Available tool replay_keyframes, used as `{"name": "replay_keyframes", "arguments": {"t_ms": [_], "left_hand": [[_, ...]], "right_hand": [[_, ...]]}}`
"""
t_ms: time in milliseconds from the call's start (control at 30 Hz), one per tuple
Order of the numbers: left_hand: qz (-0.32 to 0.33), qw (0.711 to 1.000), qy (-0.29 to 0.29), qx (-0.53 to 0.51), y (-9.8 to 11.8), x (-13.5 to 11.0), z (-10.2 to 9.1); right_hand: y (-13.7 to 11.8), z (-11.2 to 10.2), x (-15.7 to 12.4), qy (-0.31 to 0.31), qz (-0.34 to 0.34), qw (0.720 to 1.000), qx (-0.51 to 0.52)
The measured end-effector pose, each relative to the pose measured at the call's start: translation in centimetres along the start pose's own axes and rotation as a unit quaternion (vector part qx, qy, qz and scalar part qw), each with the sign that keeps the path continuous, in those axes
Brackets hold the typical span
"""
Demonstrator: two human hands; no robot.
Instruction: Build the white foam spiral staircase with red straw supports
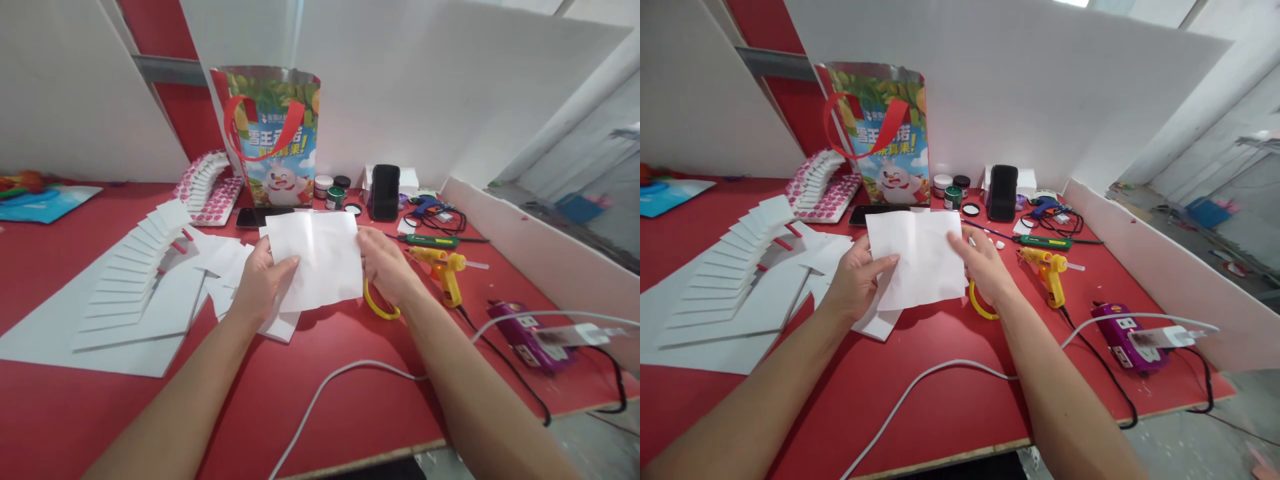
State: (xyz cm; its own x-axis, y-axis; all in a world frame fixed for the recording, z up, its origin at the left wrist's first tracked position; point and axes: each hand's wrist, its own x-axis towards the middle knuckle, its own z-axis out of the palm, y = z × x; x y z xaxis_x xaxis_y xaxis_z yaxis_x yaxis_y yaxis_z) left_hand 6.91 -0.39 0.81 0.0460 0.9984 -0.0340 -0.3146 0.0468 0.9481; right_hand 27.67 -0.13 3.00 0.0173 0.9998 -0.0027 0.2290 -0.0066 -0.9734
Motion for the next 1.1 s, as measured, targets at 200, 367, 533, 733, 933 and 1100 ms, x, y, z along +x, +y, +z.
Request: {"name": "replay_keyframes", "arguments": {"t_ms": [200, 367, 533, 733, 933, 1100], "left_hand": [[0.067, 0.996, 0.046, 0.033, -0.3, 0.6, -0.6], [0.109, 0.987, 0.084, 0.084, -0.6, 0.9, -1.1], [0.176, 0.969, 0.097, 0.141, -0.9, 0.9, -1.4], [0.18, 0.973, 0.012, 0.141, -1.7, 1.2, -1.7], [0.144, 0.98, 0.007, 0.138, -2.1, 1.4, -1.7], [0.173, 0.973, 0.051, 0.146, -1.7, 1.4, -1.7]], "right_hand": [[0.4, -0.2, -0.2, 0.05, -0.038, 0.997, 0.039], [0.2, -0.7, 0.0, 0.077, -0.097, 0.992, 0.013], [0.6, -0.6, 0.2, 0.047, -0.086, 0.994, 0.043], [0.9, -0.7, 0.5, 0.051, -0.088, 0.992, 0.08], [0.8, -0.8, 0.6, 0.054, -0.101, 0.99, 0.081], [0.6, -1.1, 0.5, 0.073, -0.108, 0.99, 0.046]]}}
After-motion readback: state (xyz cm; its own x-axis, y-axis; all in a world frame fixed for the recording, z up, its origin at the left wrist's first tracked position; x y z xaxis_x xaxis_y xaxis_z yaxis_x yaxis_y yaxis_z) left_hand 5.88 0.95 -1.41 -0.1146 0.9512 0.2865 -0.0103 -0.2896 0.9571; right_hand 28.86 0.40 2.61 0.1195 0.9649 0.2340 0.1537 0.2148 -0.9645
